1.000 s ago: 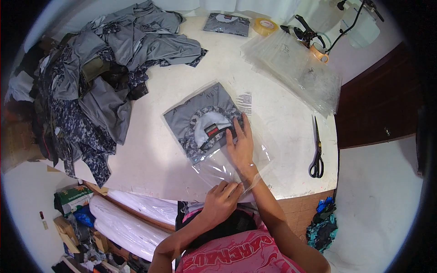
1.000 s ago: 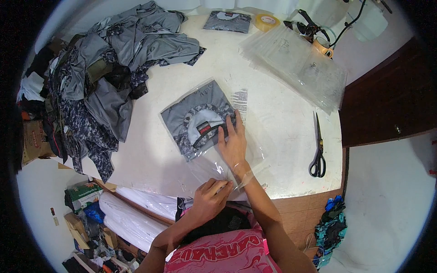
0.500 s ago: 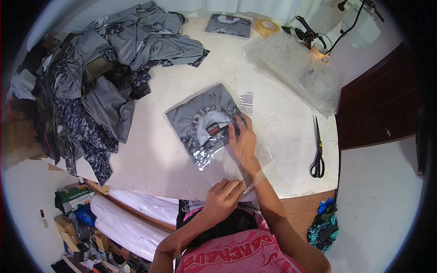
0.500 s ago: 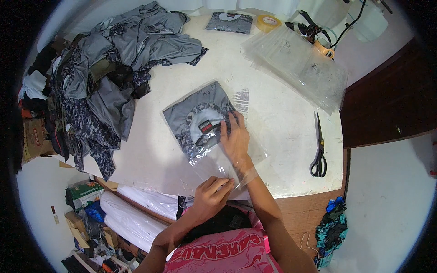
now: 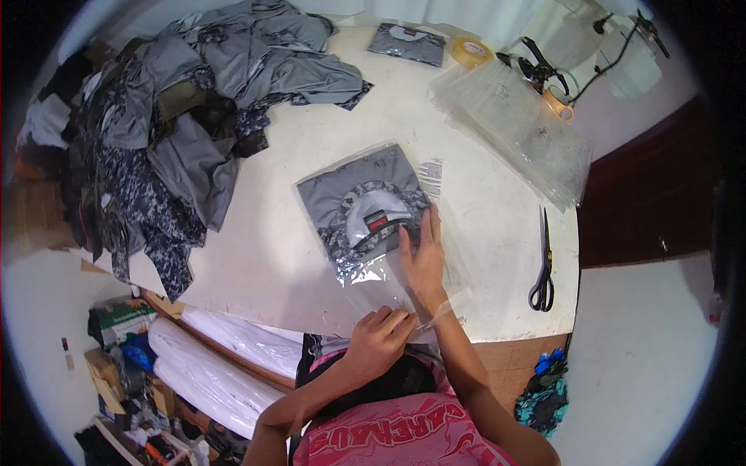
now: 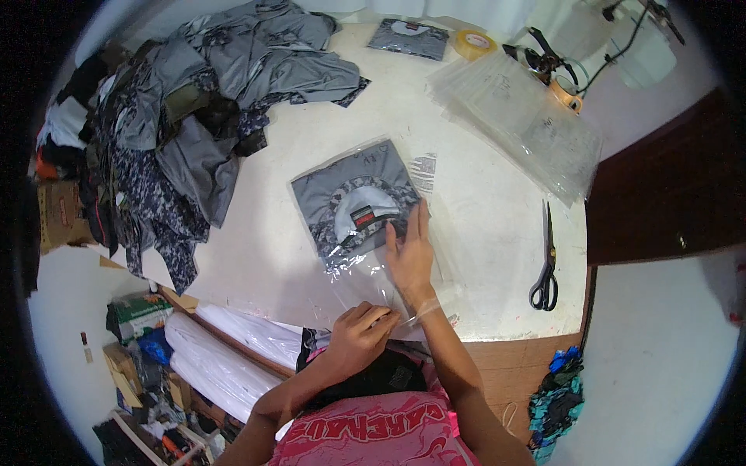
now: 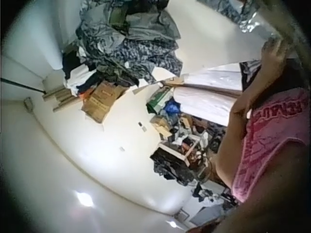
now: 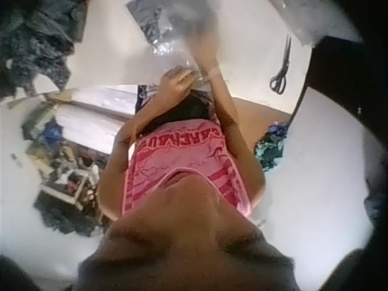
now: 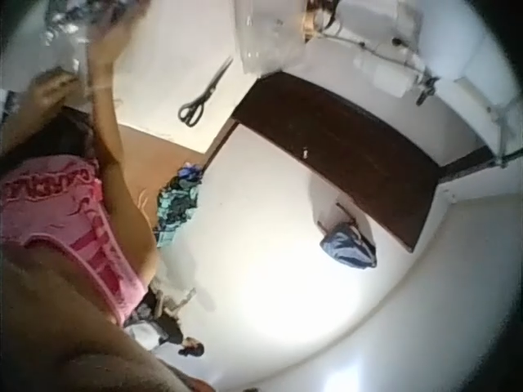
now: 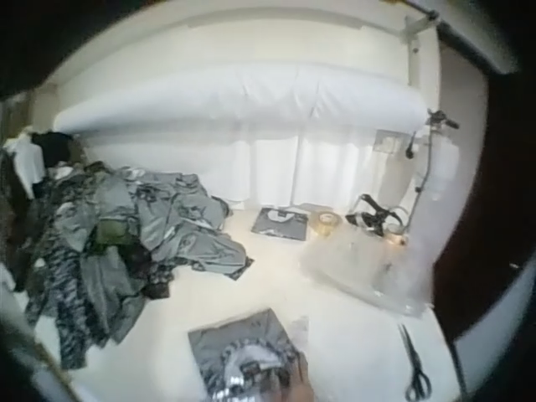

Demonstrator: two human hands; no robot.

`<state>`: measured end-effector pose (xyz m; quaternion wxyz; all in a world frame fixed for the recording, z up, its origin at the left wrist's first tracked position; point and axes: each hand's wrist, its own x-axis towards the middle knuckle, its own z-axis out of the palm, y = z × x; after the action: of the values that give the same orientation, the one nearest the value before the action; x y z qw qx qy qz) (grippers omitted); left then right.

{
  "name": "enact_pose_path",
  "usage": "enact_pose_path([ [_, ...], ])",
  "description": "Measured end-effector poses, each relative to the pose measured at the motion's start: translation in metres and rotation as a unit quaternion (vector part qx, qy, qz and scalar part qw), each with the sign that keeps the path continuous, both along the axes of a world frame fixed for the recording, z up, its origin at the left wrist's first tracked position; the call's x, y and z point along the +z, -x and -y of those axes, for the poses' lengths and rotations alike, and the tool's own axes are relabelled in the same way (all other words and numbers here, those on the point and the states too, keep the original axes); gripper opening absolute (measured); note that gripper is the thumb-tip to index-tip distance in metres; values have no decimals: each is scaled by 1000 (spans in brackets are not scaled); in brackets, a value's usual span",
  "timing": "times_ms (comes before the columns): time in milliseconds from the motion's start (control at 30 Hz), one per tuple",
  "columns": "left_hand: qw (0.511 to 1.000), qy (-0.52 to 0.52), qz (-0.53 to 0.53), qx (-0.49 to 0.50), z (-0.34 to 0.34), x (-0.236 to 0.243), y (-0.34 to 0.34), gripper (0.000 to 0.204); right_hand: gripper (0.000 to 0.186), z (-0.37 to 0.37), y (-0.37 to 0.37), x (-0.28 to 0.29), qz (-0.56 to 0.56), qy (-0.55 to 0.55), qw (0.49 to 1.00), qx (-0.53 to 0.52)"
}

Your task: Folding a grey and camouflage shirt and placing it inside a plastic shipping bag.

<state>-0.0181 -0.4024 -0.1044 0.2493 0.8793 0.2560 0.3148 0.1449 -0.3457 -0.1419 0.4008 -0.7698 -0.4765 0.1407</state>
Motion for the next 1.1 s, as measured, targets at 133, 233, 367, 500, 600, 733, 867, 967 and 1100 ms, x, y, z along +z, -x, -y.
enact_pose_path([
  [133, 998, 16, -61, -27, -7, 2, 12, 25, 64, 70, 2, -16, 49, 9, 991, 126],
  [233, 987, 68, -131, -69, -19, 25, 33, 22, 55, 127, -1, 29, 250, 104, 901, 338],
  [367, 940, 287, -127, -133, -61, 79, 54, 24, 33, 114, -49, 100, -276, 329, 757, 493],
  [500, 988, 36, -20, 148, -142, 34, -3, 38, 36, 4, -45, 82, -87, -20, 965, 247],
  [600, 973, -91, -87, 196, -174, -37, -42, 50, 47, -58, -63, 8, 311, -69, 914, 253],
  [733, 973, -33, -156, 167, -182, -80, -33, 63, 52, -58, -86, -36, 254, 35, 925, 281],
  [867, 981, -23, -124, 150, -190, -78, 0, 55, 46, -16, -137, -44, 118, 3, 955, 272],
  [967, 974, -38, -80, 207, -178, -79, 64, 50, 48, 10, -137, -35, 107, -42, 953, 280],
  [1100, 983, -31, -113, 140, -125, -69, 106, 52, 47, 45, -116, -17, 195, -65, 925, 320],
])
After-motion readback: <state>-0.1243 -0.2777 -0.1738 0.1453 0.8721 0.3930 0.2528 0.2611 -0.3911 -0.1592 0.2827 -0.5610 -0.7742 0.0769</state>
